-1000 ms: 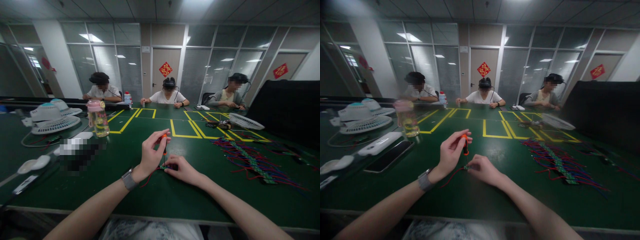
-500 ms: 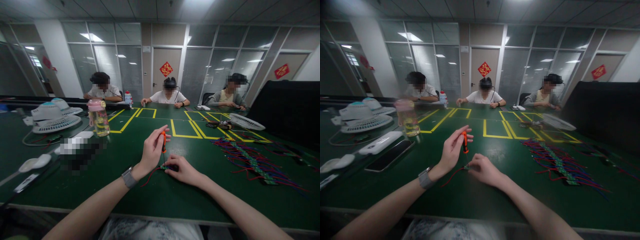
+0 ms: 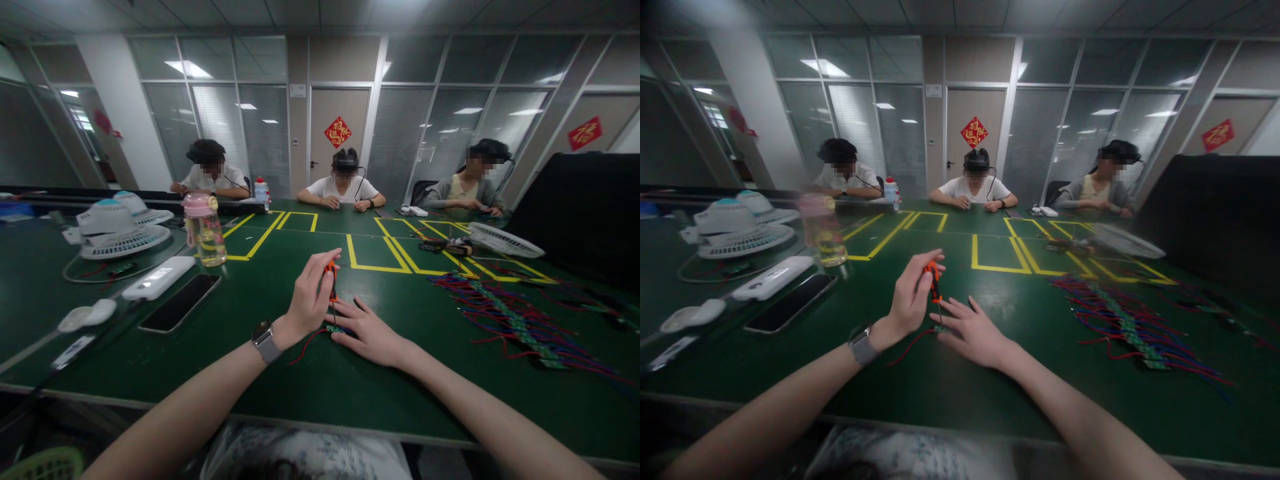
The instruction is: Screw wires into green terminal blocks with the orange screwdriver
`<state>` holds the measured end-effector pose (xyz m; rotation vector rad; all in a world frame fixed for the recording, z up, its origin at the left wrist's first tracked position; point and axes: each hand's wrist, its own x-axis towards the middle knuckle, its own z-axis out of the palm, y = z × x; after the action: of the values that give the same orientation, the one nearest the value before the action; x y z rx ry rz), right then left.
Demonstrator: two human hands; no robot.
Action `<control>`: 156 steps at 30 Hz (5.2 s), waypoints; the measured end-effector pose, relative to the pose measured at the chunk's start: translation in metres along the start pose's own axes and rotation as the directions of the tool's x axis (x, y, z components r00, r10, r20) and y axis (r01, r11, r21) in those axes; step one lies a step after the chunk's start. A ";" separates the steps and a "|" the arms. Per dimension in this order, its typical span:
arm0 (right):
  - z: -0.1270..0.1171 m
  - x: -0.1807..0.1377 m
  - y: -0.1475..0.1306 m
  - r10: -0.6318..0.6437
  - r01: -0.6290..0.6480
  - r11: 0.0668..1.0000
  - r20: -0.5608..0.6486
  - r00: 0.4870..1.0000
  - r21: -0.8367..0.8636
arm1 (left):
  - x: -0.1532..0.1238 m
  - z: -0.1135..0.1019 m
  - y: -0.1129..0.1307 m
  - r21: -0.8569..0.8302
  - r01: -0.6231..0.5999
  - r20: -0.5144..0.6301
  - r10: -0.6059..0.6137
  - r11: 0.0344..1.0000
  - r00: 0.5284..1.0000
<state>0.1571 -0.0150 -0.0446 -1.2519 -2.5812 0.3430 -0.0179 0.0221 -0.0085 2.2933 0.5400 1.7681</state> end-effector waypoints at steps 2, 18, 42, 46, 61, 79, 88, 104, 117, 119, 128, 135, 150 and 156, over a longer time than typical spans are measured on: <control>0.001 0.001 0.000 0.004 -0.004 1.000 0.007 1.000 -0.022 | -0.003 0.001 -0.003 0.021 -0.053 -0.002 0.053 0.998 0.999; 0.005 0.002 -0.002 0.011 -0.012 0.999 -0.023 1.000 -0.049 | -0.025 0.004 -0.027 0.093 -0.265 -0.106 0.274 0.960 0.956; -0.002 0.002 -0.004 -0.006 0.008 0.998 0.047 0.999 -0.059 | -0.023 -0.009 -0.015 0.084 -0.300 -0.056 0.305 0.950 0.951; 0.001 0.004 0.005 -0.054 0.055 0.998 0.042 0.998 -0.026 | -0.018 -0.007 -0.007 0.055 -0.210 -0.071 0.214 0.976 0.974; -0.003 0.011 0.005 -0.138 0.138 0.990 0.016 0.990 -0.007 | -0.003 -0.004 -0.002 0.054 -0.059 -0.005 0.059 0.997 0.998; 0.002 0.004 0.004 -0.076 0.076 0.997 -0.032 0.997 0.004 | 0.005 -0.004 -0.006 -0.077 0.202 -0.027 -0.205 0.976 0.978; 0.002 0.004 0.003 -0.056 0.057 0.998 -0.059 0.997 0.021 | 0.011 -0.005 -0.010 -0.095 0.288 -0.095 -0.297 0.953 0.950; 0.001 0.005 0.002 -0.051 0.053 0.998 -0.044 0.998 0.030 | 0.008 -0.005 -0.003 0.050 0.157 -0.178 -0.145 0.986 0.973; -0.004 -0.002 0.016 -0.051 0.098 0.960 -0.180 0.982 0.263 | 0.010 -0.006 -0.001 -0.104 0.211 -0.112 -0.222 0.972 0.969; -0.002 -0.001 0.016 -0.040 0.096 0.957 -0.204 0.978 0.274 | 0.010 -0.007 0.002 -0.027 0.157 -0.135 -0.159 0.987 0.978; -0.005 0.000 0.012 -0.064 0.119 0.961 -0.220 0.974 0.248 | 0.008 -0.002 0.008 -0.221 0.221 0.039 -0.218 0.950 0.975; -0.004 -0.002 0.013 -0.072 0.125 0.961 -0.212 0.975 0.248 | 0.007 -0.003 0.012 -0.028 0.130 -0.037 -0.131 0.991 0.991; -0.006 -0.002 0.014 -0.087 0.138 0.958 -0.204 0.975 0.250 | 0.005 -0.001 0.015 0.029 0.038 -0.116 -0.034 0.999 0.993; -0.006 -0.001 0.015 -0.084 0.138 0.955 -0.206 0.975 0.262 | 0.002 0.000 0.014 -0.061 0.121 -0.005 -0.122 0.991 0.993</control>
<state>0.1706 -0.0066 -0.0443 -0.9860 -2.3313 0.5107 -0.0154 0.0104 -0.0011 2.1650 0.6059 1.7141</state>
